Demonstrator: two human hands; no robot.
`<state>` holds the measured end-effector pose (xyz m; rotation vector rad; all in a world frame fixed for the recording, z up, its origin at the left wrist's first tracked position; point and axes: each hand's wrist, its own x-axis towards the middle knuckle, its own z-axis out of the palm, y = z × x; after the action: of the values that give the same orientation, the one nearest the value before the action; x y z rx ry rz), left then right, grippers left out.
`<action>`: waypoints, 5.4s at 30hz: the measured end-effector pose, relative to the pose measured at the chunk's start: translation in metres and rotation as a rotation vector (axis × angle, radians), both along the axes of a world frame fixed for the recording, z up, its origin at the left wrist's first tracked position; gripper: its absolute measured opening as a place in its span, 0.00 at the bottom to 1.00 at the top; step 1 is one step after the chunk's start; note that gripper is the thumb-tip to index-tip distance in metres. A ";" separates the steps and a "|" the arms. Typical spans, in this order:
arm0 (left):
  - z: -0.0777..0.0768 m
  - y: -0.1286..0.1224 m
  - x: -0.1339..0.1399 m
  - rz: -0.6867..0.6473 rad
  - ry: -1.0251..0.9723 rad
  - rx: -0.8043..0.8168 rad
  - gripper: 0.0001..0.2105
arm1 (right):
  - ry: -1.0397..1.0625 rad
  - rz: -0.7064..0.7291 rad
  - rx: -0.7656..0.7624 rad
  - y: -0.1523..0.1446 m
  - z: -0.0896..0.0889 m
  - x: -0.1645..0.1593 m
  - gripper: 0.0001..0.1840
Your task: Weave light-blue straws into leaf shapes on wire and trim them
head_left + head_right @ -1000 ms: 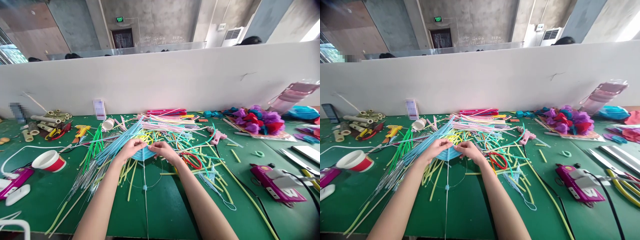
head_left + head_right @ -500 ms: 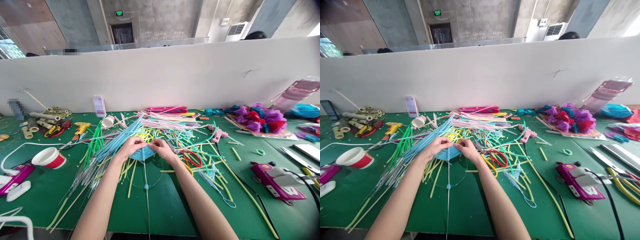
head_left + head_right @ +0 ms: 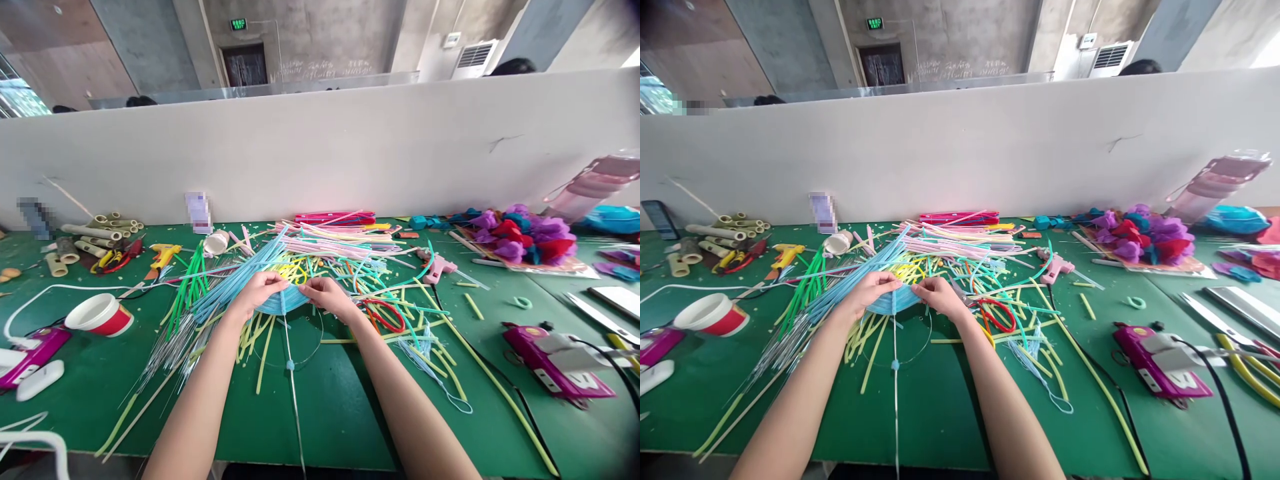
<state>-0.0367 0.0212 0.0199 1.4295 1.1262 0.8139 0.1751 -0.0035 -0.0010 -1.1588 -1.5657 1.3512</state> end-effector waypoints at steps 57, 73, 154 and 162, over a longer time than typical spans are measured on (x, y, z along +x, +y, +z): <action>0.027 -0.012 0.021 0.146 -1.086 -0.199 0.29 | 1.145 0.011 -0.420 -0.020 0.006 -0.019 0.22; 0.014 0.002 0.011 0.315 -0.897 -0.273 0.15 | 0.705 -0.221 -0.012 -0.019 0.019 -0.014 0.21; 0.003 -0.021 0.047 0.188 -0.610 0.034 0.21 | 1.530 0.300 -0.870 -0.037 0.005 -0.036 0.15; 0.028 -0.033 0.039 0.154 -0.539 0.126 0.17 | 1.227 0.355 -0.801 -0.048 0.013 -0.053 0.18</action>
<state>0.0019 -0.0114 0.0483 1.1301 0.7824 1.3060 0.1218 -0.0514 0.0117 -0.1907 -0.3028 2.3670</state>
